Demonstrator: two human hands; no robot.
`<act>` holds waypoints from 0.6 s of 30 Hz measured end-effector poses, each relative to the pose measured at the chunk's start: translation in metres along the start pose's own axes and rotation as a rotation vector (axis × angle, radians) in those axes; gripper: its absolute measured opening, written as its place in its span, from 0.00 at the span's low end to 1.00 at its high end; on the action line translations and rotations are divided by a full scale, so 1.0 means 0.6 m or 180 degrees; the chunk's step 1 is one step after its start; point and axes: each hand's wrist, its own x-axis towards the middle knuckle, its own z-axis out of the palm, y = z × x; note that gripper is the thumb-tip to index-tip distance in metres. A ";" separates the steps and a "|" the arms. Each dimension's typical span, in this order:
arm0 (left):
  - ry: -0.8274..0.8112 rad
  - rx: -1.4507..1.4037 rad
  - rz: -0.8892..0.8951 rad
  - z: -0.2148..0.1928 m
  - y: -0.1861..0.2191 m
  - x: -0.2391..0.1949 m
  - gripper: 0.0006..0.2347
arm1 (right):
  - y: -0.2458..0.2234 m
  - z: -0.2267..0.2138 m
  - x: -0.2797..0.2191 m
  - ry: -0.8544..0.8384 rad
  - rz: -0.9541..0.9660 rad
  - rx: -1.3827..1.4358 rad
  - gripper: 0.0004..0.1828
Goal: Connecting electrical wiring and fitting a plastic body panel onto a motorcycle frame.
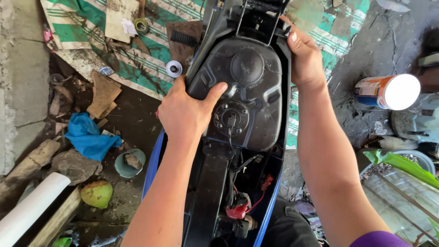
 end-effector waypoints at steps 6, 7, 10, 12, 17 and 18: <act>-0.0258 -0.0068 -0.0162 -0.016 0.011 0.002 0.39 | 0.015 0.025 -0.008 0.0763 -0.0420 -0.0258 0.23; -0.0261 -0.0066 -0.0166 -0.014 0.010 0.001 0.39 | 0.014 0.026 -0.008 0.0764 -0.0414 -0.0257 0.23; -0.0146 -0.0014 -0.0094 -0.008 0.006 0.002 0.40 | 0.009 0.039 -0.006 0.0836 -0.0323 0.0043 0.23; -0.0129 -0.0001 -0.0039 -0.006 0.005 0.001 0.43 | -0.002 0.057 -0.004 0.1295 -0.0042 -0.0261 0.19; -0.0368 -0.0006 -0.0187 -0.021 0.017 0.008 0.43 | 0.021 0.024 0.036 0.1220 -0.0229 -0.0404 0.28; -0.0519 0.0070 -0.0235 -0.023 0.017 0.007 0.48 | 0.018 0.023 0.035 0.0685 -0.0264 -0.0223 0.37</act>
